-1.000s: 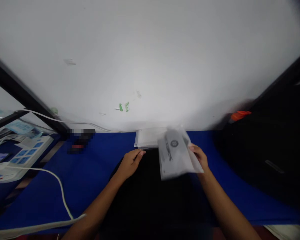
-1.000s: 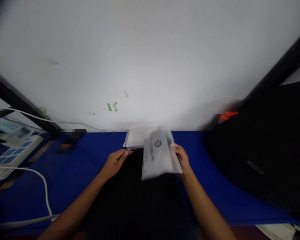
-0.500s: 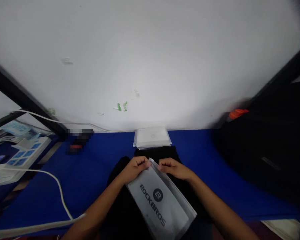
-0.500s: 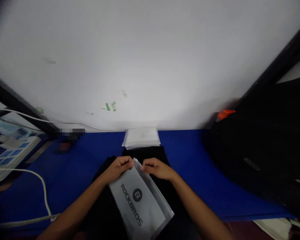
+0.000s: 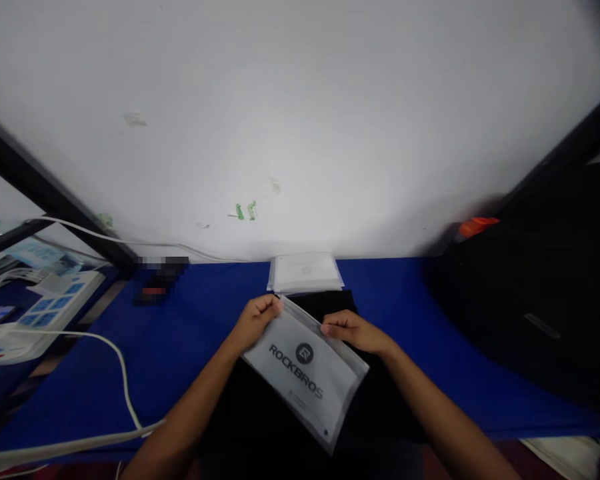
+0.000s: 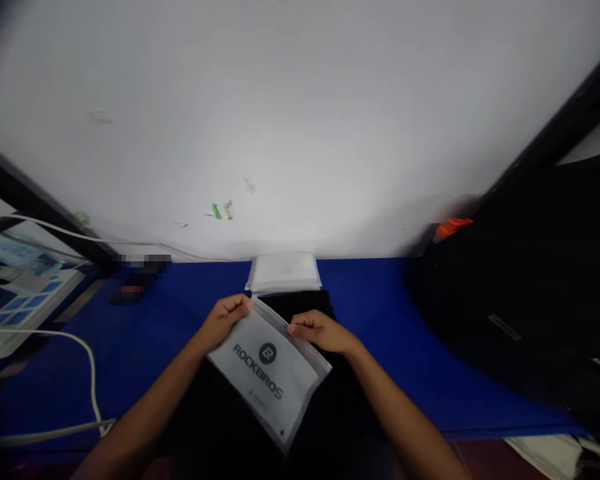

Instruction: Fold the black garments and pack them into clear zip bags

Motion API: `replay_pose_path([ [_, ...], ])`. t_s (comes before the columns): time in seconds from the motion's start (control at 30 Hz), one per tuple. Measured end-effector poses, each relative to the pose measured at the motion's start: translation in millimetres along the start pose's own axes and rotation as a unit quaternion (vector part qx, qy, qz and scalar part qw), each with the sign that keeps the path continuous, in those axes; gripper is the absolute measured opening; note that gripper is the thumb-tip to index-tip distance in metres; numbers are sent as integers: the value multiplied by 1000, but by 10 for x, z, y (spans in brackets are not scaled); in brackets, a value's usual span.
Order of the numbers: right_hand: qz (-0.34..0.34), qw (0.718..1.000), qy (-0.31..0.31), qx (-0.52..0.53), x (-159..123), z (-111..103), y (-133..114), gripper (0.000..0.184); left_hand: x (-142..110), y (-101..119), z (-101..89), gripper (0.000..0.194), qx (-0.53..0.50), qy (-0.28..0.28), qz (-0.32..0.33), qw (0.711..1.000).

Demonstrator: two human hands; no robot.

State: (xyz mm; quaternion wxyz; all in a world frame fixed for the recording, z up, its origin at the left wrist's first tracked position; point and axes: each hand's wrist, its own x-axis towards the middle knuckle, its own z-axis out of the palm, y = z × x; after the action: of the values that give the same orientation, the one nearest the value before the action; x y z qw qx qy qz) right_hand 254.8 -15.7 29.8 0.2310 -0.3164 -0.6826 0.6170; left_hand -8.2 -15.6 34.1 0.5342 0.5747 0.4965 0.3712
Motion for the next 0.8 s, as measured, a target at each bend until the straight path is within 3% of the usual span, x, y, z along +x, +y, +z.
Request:
replay_pose_path([
  [0.13, 45, 996, -49, 51, -173, -210, -50, 41, 84, -30, -249, 40, -19, 80, 22, 996],
  [0.27, 46, 995, -65, 66, -226, -270, -54, 38, 75, -26, -310, 39, -19, 78, 25, 996],
  [0.47, -29, 999, 19, 24, -122, -140, -55, 34, -48, 41, -71, 41, -17, -11, -12, 1000],
  [0.6, -47, 999, -9, 4, -52, -20, -25, 35, -107, 39, 128, 38, 42, -45, 27, 998],
  [0.8, 46, 992, -87, 81, -56, 34, 111, 50, -139, 10, 231, 35, 97, -43, 71, 992],
])
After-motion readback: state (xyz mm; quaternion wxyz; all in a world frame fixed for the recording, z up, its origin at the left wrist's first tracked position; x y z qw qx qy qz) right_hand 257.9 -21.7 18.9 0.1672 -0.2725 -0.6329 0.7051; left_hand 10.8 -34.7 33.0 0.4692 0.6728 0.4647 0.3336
